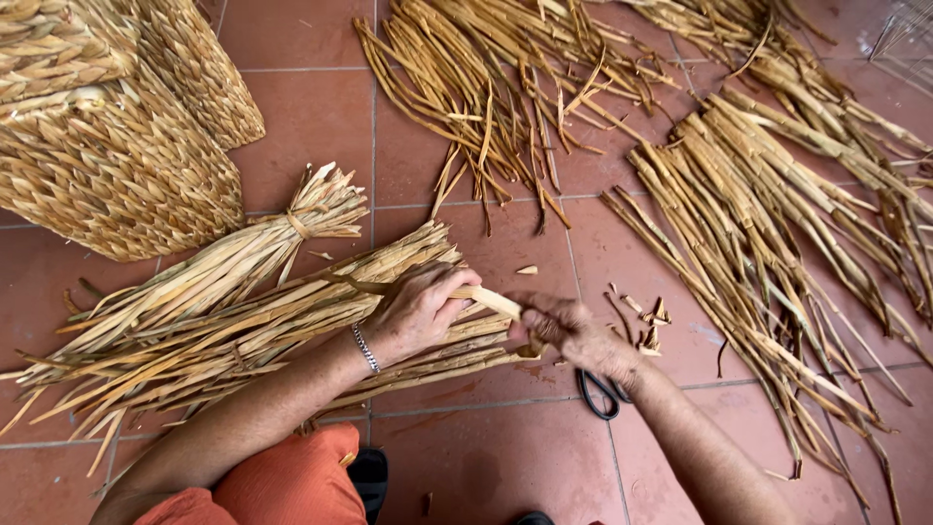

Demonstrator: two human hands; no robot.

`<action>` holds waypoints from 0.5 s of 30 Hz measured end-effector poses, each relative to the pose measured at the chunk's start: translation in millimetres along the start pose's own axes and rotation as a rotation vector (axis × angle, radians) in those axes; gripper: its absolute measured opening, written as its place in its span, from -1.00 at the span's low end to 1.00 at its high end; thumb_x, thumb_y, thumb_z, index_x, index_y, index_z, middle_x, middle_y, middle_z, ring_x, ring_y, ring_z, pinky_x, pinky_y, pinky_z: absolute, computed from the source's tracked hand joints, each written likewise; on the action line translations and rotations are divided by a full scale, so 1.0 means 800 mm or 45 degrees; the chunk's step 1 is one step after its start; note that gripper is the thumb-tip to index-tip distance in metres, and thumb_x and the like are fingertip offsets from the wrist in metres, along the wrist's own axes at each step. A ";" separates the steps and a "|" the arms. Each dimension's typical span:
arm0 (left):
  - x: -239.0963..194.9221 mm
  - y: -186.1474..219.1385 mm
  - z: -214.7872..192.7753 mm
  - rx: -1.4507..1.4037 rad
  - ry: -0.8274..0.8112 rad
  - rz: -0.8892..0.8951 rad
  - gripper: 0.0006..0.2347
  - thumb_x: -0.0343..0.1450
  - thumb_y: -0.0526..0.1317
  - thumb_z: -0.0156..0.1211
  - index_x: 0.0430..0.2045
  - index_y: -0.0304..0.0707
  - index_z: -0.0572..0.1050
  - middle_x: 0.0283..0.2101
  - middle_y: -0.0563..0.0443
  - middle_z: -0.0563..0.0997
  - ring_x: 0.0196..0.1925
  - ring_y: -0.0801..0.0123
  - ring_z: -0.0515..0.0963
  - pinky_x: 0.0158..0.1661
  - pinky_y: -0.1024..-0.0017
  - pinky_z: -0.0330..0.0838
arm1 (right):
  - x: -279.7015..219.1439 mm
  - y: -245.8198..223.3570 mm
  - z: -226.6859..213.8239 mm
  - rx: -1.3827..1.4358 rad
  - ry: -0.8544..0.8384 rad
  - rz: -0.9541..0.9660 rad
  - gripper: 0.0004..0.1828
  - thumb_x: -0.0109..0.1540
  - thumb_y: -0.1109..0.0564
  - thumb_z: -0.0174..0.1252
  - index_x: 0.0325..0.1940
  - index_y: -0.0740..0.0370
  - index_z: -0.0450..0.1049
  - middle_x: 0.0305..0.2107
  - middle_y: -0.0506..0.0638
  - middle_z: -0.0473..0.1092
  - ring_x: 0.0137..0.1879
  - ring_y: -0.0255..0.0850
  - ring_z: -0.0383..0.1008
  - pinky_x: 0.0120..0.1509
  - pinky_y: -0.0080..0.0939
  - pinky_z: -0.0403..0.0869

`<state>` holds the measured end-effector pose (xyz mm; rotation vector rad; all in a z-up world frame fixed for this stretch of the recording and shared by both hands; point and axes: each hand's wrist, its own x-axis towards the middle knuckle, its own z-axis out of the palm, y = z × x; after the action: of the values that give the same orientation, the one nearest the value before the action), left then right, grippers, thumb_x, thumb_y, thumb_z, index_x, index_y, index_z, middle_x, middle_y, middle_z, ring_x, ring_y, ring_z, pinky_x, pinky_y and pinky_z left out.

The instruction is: The person sits on a tiled floor and uses scissors to trim and split dried plant strips. They repeatedly pick up strips, cut off ends, and split them into thinner strands by hand, preparing them for weaving.

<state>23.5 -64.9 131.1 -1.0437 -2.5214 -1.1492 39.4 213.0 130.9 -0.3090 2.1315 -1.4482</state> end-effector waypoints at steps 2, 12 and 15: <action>0.000 -0.002 -0.006 0.068 0.062 0.024 -0.75 0.37 -0.40 0.27 -0.09 -0.25 0.46 -0.17 -0.13 0.58 -0.09 0.00 0.60 -0.07 0.13 0.48 | 0.005 0.021 0.008 0.102 -0.078 0.033 -0.66 0.41 0.04 0.01 0.25 0.13 0.41 -0.36 0.00 0.52 -0.31 -0.32 0.50 -0.24 -0.27 0.49; 0.003 0.000 -0.025 0.511 -0.116 0.355 -0.70 0.32 -0.30 0.31 -0.08 -0.30 0.48 -0.09 -0.09 0.54 0.08 0.13 0.49 0.00 0.16 0.27 | -0.017 -0.022 0.011 -0.503 0.124 -0.063 -0.74 0.34 0.11 0.05 0.05 0.25 0.50 -0.37 -0.01 0.54 -0.30 -0.20 0.55 -0.18 -0.15 0.56; 0.004 0.006 -0.031 0.447 -0.125 0.342 -0.70 0.34 -0.27 0.30 -0.06 -0.30 0.48 -0.07 -0.10 0.53 0.07 0.09 0.47 0.02 0.12 0.26 | -0.014 -0.011 0.014 -0.499 0.060 -0.260 -0.76 0.38 0.16 0.03 0.08 0.31 0.46 -0.31 0.10 0.52 -0.19 -0.10 0.58 -0.08 -0.09 0.59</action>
<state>21.7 -78.7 152.0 -1.3091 -2.4334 -0.5717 54.0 205.9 139.1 -0.6594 2.4758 -1.1388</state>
